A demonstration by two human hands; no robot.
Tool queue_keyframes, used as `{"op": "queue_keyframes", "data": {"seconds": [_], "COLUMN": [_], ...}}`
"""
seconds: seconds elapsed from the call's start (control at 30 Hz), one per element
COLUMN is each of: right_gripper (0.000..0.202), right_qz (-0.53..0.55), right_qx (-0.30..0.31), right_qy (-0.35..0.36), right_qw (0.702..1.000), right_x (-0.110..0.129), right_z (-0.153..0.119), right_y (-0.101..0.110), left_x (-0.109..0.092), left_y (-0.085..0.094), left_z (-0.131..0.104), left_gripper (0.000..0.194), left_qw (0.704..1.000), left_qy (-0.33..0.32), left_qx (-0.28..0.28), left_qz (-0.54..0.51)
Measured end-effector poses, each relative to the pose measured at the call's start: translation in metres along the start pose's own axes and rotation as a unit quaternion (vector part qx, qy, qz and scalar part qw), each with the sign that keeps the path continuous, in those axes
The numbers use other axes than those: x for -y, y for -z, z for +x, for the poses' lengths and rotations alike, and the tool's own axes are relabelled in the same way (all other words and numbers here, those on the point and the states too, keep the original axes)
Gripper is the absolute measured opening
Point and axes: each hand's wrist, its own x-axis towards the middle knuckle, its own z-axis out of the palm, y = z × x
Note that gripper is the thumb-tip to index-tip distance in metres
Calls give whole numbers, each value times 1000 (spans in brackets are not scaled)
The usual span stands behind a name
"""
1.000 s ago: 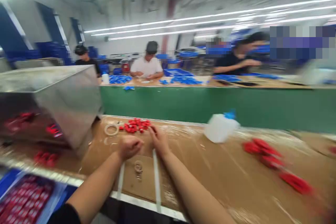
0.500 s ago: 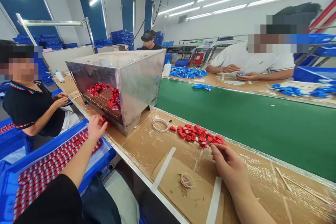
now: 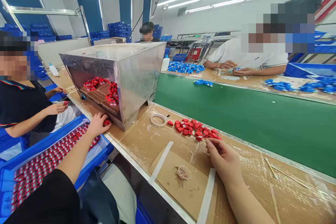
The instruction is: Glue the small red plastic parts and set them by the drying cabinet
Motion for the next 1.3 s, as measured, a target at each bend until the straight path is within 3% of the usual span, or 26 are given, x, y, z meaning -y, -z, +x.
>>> {"op": "queue_keyframes", "data": {"seconds": [0.23,0.5,0.6,0.67,0.73,0.8,0.83,0.9,0.93,0.97,1.0,1.07,1.2,1.3], "right_gripper": [55,50,48,50,56,60,60,59,58,58,57,58,56,53], "right_qz": [17,49,87,99,83,51,39,21,13,6,0,-12,-15,1], "right_qx": [9,26,27,43,99,189,235,310,339,364,386,423,457,453], "right_qy": [31,57,59,88,148,209,223,210,190,169,151,131,133,147], "right_qw": [999,997,994,990,980,958,945,927,921,916,910,897,880,880], "right_x": [6,10,18,24,33,42,46,54,57,59,60,61,65,69], "right_z": [1,4,-1,-6,-13,-18,-20,-22,-22,-22,-23,-23,-25,-29], "right_y": [-1,-3,0,5,14,23,28,35,37,38,38,37,31,26], "left_x": [-29,-89,-116,-141,-175,-214,-233,-267,-282,-294,-306,-324,-348,-351], "left_y": [16,19,22,21,18,15,14,11,9,6,1,-11,-40,-55], "left_z": [-8,-6,-1,1,8,22,32,57,70,82,94,111,119,111], "left_gripper": [35,38,41,50,63,73,76,78,79,79,78,73,55,43], "left_qw": [984,942,930,907,835,745,681,566,525,503,496,516,597,673], "left_qy": [-144,-304,-306,-220,-97,1,57,124,144,151,152,139,74,0], "left_qx": [96,140,176,181,165,160,165,198,213,230,244,266,243,210], "left_qz": [43,14,-102,-309,-516,-648,-711,-791,-811,-820,-820,-803,-761,-709]}}
